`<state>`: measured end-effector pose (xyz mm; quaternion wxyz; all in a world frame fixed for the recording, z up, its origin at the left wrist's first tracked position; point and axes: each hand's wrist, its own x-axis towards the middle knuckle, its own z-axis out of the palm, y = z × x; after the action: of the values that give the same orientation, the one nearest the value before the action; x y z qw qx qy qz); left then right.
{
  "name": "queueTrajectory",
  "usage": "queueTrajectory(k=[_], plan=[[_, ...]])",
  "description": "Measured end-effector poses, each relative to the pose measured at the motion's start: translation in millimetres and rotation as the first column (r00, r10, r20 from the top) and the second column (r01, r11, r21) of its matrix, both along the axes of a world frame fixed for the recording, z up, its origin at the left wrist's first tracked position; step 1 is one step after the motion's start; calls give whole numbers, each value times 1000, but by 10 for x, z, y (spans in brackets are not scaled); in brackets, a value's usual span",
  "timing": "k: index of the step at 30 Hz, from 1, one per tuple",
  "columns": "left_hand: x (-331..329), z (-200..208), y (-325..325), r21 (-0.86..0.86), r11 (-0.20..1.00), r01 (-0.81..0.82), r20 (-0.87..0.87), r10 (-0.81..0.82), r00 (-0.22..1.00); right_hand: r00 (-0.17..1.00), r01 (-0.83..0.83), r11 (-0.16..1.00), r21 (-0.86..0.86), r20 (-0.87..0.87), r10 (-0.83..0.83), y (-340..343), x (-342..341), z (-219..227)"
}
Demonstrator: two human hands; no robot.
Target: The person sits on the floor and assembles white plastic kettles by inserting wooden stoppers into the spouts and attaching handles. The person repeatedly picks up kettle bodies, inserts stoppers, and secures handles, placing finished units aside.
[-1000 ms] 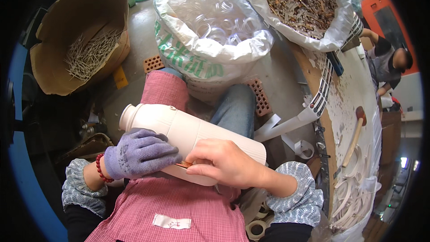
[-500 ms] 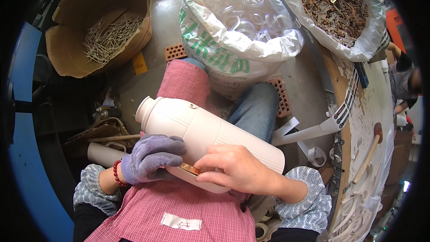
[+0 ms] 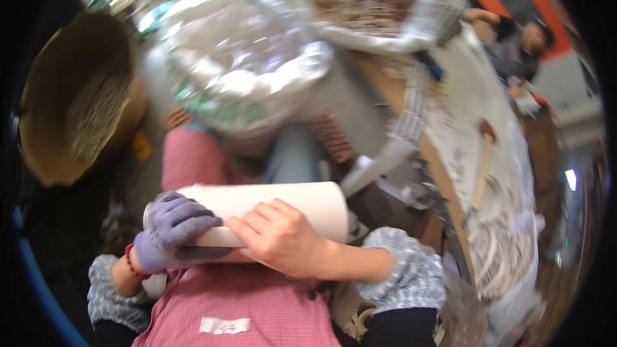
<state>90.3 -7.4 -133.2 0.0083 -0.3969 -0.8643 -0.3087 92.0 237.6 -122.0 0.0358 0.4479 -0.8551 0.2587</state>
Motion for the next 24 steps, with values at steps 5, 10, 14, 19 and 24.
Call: queueTrajectory(k=[5,10,14,19,24], plan=[[-819,335,434,139,989,42,244,-75,967,769,534,810,-242,537,-347,1242,-26,287],[-1262,94,1632,521,839,-156,630,-255,733,387,849,498,-176,849,-360,2658,-201,121],[-1958,-285,2360,387,891,236,-37,-241,970,-159,975,-156,-157,-6,-987,4725,-695,-206],[-2418,-421,2510,107,993,51,282,-80,956,-437,844,-533,62,-496,-750,4820,-1002,-457],[-2275,-58,2669,-82,996,-40,283,62,957,66,996,68,54,48,-997,4346,-887,-83]])
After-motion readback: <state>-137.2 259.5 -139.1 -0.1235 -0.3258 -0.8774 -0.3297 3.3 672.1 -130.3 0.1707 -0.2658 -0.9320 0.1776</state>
